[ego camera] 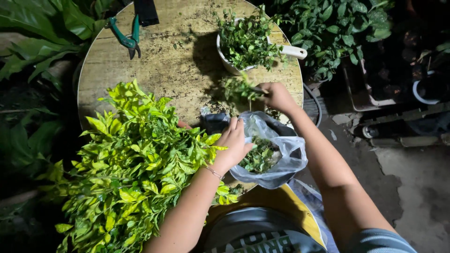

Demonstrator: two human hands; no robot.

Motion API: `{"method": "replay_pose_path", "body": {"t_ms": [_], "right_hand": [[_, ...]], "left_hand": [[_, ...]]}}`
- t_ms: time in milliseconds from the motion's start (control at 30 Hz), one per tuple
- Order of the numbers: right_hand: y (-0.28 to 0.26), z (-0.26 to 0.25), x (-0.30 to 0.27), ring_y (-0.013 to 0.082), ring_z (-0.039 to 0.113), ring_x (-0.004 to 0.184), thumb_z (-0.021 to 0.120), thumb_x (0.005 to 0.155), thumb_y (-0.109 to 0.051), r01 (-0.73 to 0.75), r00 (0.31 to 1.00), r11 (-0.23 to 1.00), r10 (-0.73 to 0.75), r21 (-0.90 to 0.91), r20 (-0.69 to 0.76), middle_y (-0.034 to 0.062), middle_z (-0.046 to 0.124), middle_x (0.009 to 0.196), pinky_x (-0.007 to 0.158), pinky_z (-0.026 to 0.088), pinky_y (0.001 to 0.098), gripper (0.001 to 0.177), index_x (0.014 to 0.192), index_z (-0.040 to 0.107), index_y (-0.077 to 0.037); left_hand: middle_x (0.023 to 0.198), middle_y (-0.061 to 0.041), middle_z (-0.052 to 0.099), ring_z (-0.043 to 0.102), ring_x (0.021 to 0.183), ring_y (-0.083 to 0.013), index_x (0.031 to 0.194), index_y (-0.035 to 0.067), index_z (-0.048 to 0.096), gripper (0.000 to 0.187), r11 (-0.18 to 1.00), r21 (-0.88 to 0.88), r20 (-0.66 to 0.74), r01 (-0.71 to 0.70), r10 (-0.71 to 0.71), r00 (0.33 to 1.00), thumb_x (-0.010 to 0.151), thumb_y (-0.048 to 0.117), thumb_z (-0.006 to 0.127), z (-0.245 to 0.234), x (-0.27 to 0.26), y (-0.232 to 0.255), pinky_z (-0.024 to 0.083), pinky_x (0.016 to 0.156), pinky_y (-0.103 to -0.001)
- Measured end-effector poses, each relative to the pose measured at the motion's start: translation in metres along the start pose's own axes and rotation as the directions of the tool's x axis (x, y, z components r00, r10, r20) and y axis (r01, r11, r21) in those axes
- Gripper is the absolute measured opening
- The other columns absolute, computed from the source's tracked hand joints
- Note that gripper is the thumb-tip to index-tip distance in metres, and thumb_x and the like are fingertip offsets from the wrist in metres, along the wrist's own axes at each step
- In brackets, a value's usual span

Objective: Pick and sort green leafy plants into a plastic bag at a workspace.

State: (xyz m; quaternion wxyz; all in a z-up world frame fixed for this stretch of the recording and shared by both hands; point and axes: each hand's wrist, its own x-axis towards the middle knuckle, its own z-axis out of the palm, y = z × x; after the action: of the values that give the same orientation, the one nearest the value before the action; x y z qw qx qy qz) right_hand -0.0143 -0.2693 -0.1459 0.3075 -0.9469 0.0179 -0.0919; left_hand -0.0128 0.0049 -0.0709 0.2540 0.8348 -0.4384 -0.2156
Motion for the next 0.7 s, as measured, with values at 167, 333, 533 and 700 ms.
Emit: {"method": "replay_pose_path", "body": {"t_ms": [167,333,533,700], "right_hand": [[0.001,-0.030,-0.010,0.0072,0.055,0.074,0.075,0.091,-0.001,-0.224,0.975,0.815,0.196,0.534,0.109,0.0018,0.064,0.082,0.065,0.047,0.0310,0.008,0.098,0.073,0.001],[-0.029,-0.063,-0.021,0.0057,0.057,0.086,0.074,0.089,0.002,-0.099,0.993,0.800,0.115,0.592,0.010,-0.0010,0.067,0.094,0.078,0.049,0.0273,0.017,0.105,0.072,0.002],[-0.088,-0.089,-0.023,0.0137,0.067,0.085,0.083,0.073,0.001,-0.098,0.991,0.983,0.111,0.157,-0.071,0.0126,0.072,0.098,0.075,0.053,0.0301,0.043,0.114,0.071,0.001],[-0.108,-0.105,-0.018,0.0231,0.058,0.073,0.088,0.074,-0.003,-0.193,0.972,0.978,0.201,0.075,-0.123,0.0173,0.066,0.088,0.071,0.051,0.0340,0.053,0.122,0.067,0.001]], "left_hand": [[0.156,-0.032,0.022,0.038,0.138,-0.0514,0.149,-0.013,0.026,0.090,0.988,-0.137,-0.144,0.071,-0.091,0.985,0.086,0.025,0.077,0.003,0.008,-0.003,0.041,0.108,-0.047],[0.161,-0.034,0.015,0.036,0.139,-0.0531,0.149,-0.011,0.028,0.089,0.986,-0.164,-0.329,-0.045,-0.012,0.944,0.084,0.024,0.078,-0.015,0.010,0.011,0.039,0.109,-0.049],[0.157,-0.031,0.023,0.039,0.136,-0.0534,0.150,-0.001,0.038,0.082,0.995,-0.085,-0.416,-0.044,0.004,0.909,0.084,0.022,0.080,-0.028,0.005,0.023,0.038,0.110,-0.052],[0.154,-0.030,0.028,0.042,0.137,-0.0521,0.150,-0.003,0.039,0.079,0.981,-0.130,-0.501,-0.141,0.058,0.864,0.085,0.017,0.078,-0.041,0.010,0.043,0.041,0.112,-0.049]]}}
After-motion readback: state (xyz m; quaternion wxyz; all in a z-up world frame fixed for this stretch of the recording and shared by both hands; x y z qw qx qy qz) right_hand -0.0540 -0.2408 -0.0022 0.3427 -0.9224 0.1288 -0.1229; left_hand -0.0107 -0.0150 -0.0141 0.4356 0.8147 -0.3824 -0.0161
